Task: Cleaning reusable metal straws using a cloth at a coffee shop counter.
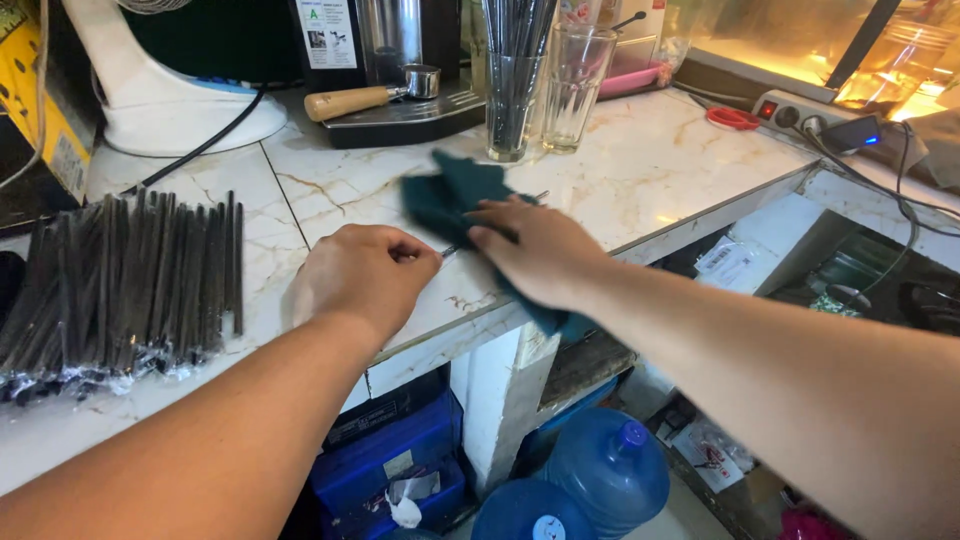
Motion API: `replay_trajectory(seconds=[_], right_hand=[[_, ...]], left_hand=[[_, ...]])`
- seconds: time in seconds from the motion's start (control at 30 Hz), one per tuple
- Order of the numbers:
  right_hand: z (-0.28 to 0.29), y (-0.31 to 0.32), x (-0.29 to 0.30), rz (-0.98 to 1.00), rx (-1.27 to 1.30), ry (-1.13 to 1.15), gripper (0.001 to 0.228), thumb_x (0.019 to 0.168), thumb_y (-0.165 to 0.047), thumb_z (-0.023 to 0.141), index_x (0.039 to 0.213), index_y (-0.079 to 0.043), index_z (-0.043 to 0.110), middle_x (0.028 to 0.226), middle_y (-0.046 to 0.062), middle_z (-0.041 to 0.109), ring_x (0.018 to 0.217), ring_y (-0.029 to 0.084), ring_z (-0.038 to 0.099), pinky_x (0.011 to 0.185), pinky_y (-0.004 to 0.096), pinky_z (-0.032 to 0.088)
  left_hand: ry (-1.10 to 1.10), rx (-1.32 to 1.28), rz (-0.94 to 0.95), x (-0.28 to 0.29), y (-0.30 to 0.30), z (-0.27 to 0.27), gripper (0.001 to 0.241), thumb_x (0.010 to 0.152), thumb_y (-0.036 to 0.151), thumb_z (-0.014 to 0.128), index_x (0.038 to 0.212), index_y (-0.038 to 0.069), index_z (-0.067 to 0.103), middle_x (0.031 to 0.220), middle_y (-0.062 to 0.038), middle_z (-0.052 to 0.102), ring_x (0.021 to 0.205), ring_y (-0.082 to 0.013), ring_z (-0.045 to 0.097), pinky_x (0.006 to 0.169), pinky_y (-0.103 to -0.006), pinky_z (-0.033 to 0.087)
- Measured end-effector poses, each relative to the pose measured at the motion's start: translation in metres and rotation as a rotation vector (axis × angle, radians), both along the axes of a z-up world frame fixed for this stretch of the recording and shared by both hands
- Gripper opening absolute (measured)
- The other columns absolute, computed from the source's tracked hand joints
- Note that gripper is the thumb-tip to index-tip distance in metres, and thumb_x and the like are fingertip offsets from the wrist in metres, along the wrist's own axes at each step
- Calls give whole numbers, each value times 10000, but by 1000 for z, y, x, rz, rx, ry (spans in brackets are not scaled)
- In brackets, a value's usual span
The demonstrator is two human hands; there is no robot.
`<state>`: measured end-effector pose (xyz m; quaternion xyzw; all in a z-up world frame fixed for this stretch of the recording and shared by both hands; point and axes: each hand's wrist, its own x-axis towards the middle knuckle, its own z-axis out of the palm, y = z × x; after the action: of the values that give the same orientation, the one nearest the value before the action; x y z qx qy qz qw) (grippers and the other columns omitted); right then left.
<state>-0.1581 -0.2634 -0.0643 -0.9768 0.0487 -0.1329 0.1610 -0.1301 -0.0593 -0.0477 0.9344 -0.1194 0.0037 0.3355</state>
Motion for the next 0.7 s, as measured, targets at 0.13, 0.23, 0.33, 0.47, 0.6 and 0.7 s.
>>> replay_trajectory(seconds=[0.13, 0.23, 0.33, 0.47, 0.6, 0.7], right_hand=[[-5, 25, -9, 184, -24, -47, 445, 1012, -416, 483, 1357, -190, 650, 1512, 45, 555, 1458, 285, 413, 1177, 474, 272], [0, 19, -7, 200, -1, -55, 452, 1011, -409, 490, 1371, -173, 627, 1504, 40, 550, 1446, 278, 418, 1159, 463, 276], [0, -1, 6, 138, 69, -10, 446, 979, -428, 509, 1320, -195, 678, 1484, 0, 599, 1411, 246, 510, 1139, 383, 407], [1, -35, 17, -4, 98, -9, 465, 961, -463, 539, 1329, -213, 674, 1465, 2, 604, 1359, 261, 556, 1135, 376, 418], [0, -47, 24, -119, 45, 0, 471, 976, -468, 534, 1371, -236, 646, 1480, 21, 579, 1379, 299, 518, 1148, 401, 395], [-4, -32, 22, -107, -5, -25, 458, 989, -439, 514, 1378, -231, 638, 1514, 33, 542, 1427, 328, 447, 1162, 423, 368]], left_hand=[[-10, 8, 6, 1, -2, -1, 224, 803, 458, 748, 949, 312, 833, 1005, 43, 793, 925, -184, 737, 828, -357, 578], [55, 52, 10, -2, -3, 5, 224, 831, 482, 723, 944, 316, 822, 1006, 57, 788, 918, -156, 754, 802, -354, 607], [-56, 62, -9, 1, -1, 0, 220, 813, 489, 743, 915, 321, 842, 1033, 54, 757, 926, -200, 726, 818, -372, 579], [-12, 17, -1, 2, -1, -1, 193, 813, 463, 733, 909, 333, 840, 974, 62, 796, 918, -189, 738, 838, -353, 580], [-42, -12, -23, 4, 0, -4, 193, 811, 462, 732, 900, 325, 834, 958, 74, 791, 910, -173, 739, 831, -341, 574], [-37, 8, -34, 3, -3, -2, 198, 820, 472, 726, 901, 325, 831, 964, 72, 786, 915, -170, 737, 831, -340, 573]])
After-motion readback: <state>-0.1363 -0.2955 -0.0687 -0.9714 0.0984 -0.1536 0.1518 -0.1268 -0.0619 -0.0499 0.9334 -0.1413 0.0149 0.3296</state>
